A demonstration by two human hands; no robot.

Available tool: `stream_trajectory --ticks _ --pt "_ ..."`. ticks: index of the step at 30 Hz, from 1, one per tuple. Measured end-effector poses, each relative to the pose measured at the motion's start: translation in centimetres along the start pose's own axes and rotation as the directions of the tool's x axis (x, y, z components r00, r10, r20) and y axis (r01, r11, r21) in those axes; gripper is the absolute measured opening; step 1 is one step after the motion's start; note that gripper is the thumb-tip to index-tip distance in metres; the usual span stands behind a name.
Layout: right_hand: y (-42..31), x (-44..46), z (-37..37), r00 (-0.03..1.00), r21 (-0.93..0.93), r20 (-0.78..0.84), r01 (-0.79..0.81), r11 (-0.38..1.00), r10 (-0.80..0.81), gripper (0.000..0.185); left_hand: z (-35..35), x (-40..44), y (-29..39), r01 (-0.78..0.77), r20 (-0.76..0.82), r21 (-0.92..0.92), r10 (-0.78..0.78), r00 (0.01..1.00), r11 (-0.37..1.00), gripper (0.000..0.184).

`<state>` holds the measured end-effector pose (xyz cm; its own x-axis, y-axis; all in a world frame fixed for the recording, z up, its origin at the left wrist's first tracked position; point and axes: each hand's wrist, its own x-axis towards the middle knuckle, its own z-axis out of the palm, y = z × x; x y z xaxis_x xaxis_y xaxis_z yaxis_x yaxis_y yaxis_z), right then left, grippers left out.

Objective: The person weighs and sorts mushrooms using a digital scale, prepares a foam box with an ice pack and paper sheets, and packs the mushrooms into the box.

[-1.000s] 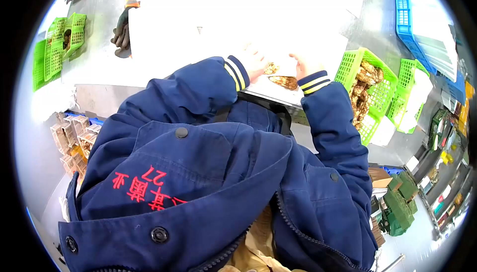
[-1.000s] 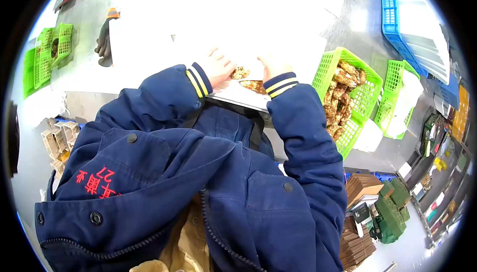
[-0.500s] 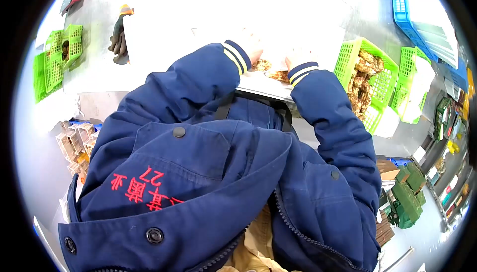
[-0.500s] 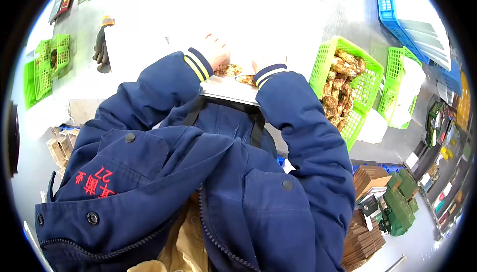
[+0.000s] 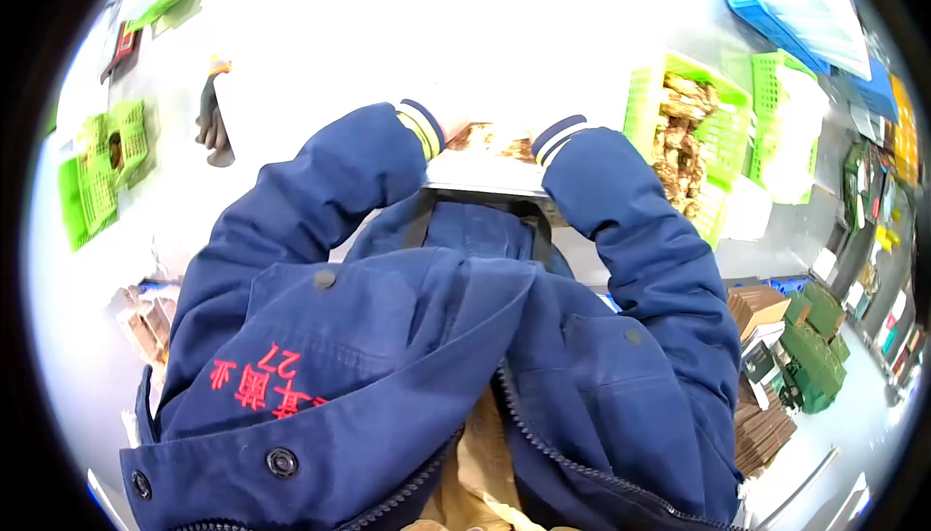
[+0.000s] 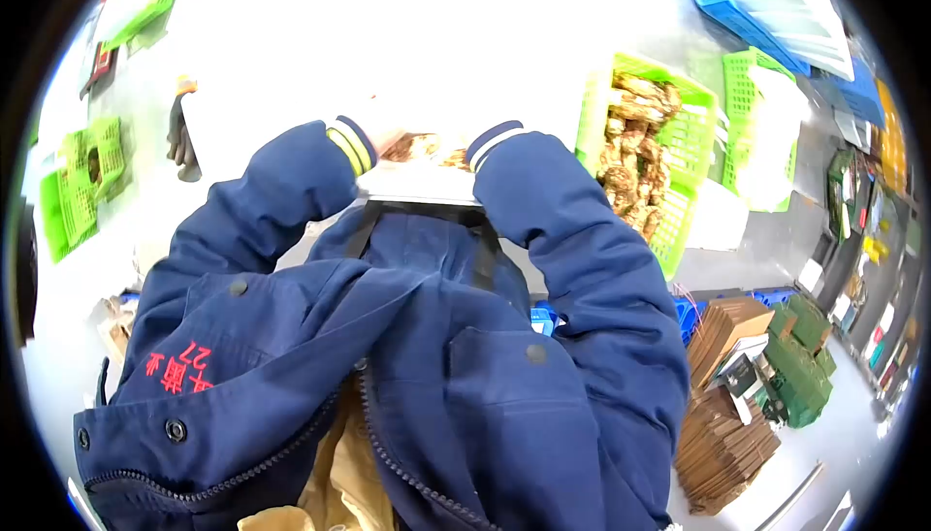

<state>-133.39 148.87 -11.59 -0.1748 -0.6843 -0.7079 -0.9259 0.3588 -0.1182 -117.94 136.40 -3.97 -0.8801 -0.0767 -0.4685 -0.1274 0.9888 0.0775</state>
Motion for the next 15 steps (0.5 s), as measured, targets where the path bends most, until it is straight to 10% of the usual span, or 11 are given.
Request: stream_trajectory --ticks 2,5,6,9,11,13,14,15 --pt "-1.6 -3.3 -3.3 0.972 -0.255 -0.194 0.084 0.963 -0.136 0.019 1.3 0.0 -0.1 0.017 -0.086 -0.033 -0.020 0.996 0.999 0.009" --pt "-2.1 -5.1 -3.2 0.968 -0.132 -0.206 0.114 0.985 -0.140 0.025 1.3 0.1 -0.5 -0.002 0.075 0.072 -0.003 0.997 0.997 0.011" --pt "-1.9 -5.7 -3.2 0.971 -0.128 -0.217 0.076 0.989 -0.102 0.025 1.5 0.0 -0.7 0.010 -0.088 -0.020 -0.011 0.996 1.000 0.014" --pt "-1.7 -7.4 -3.2 0.714 0.096 -0.658 0.395 0.914 -0.240 0.026 2.2 -0.5 1.1 0.010 -0.164 -0.109 -0.028 0.986 0.994 0.029" --pt "-0.8 -8.4 -3.7 0.895 -0.185 -0.354 0.218 0.958 -0.272 0.024 3.0 -0.3 1.8 -0.017 -0.100 -0.064 0.010 0.995 0.998 0.034" --pt "1.4 -10.0 -2.7 0.448 -0.017 -0.869 0.399 0.917 -0.211 0.018 2.7 -0.5 1.8 -0.030 -0.086 -0.063 0.024 0.996 0.998 0.031" --pt "3.4 -12.3 -3.6 0.459 0.108 -0.889 0.201 0.974 0.004 0.020 2.7 -0.7 1.8 -0.033 -0.099 -0.067 0.027 0.995 0.997 0.031" --pt "7.7 -11.2 -0.6 0.229 0.219 -0.955 0.118 0.969 0.188 0.021 2.7 -0.9 1.6 -0.033 -0.113 -0.071 0.025 0.993 0.997 0.031"
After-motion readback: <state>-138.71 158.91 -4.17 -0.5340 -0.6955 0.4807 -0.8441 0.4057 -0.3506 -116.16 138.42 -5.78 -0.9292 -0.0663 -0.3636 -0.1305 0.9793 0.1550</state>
